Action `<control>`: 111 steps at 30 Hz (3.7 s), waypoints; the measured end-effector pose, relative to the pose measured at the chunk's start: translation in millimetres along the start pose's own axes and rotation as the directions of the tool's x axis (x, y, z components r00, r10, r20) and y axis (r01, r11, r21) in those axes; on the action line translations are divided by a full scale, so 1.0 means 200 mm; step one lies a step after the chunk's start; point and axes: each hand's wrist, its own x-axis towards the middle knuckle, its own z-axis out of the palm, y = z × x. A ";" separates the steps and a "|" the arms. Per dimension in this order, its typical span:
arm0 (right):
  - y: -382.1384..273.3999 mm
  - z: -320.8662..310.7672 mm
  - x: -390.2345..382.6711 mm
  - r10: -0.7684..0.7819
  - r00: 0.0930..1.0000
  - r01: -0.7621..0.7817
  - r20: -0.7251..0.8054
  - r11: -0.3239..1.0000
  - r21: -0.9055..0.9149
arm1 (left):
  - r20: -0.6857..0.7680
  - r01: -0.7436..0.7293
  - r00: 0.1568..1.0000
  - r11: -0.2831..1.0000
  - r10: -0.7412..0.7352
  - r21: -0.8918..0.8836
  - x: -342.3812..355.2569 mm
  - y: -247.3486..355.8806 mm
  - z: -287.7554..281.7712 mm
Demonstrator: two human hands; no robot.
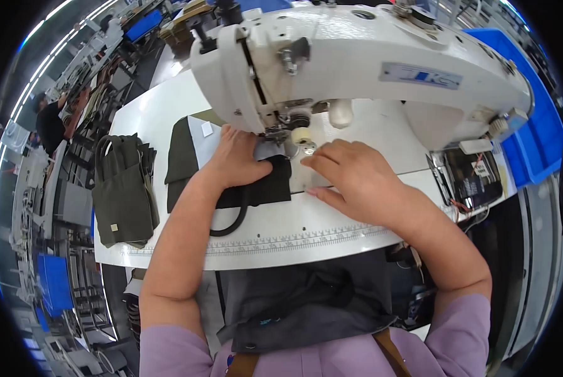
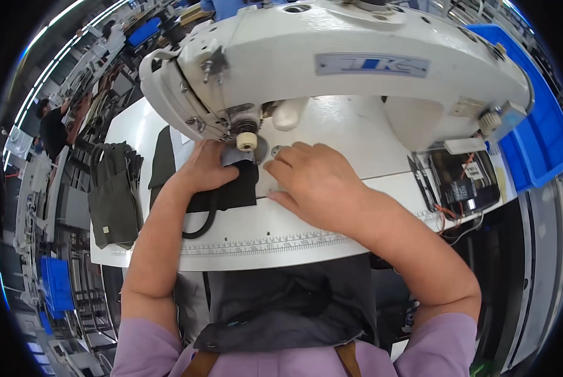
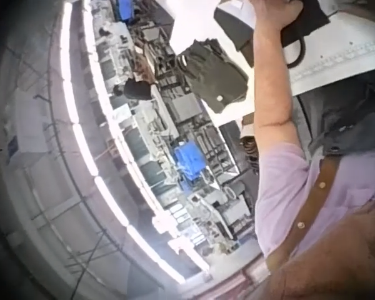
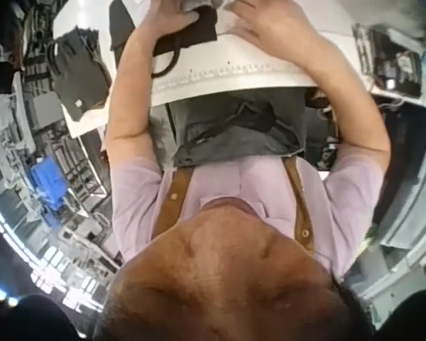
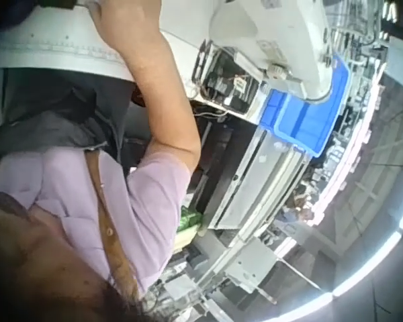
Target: The person is sewing and assembling components of a green bag using an industrial sewing machine.
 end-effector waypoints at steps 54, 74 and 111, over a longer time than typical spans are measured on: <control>0.12 0.20 0.13 0.007 0.999 0.000 -0.045 0.991 0.134 | -0.223 -0.179 0.960 0.983 0.167 -0.033 -0.12 0.07 -0.04; 0.14 0.22 0.12 -0.097 0.994 0.083 0.049 0.968 0.238 | -0.151 -0.249 0.948 0.948 0.280 0.197 -0.19 0.23 -0.04; 0.11 0.21 0.16 -0.023 0.998 0.023 0.050 1.000 0.013 | -0.257 -0.251 0.933 0.967 0.252 0.036 -0.20 0.10 -0.01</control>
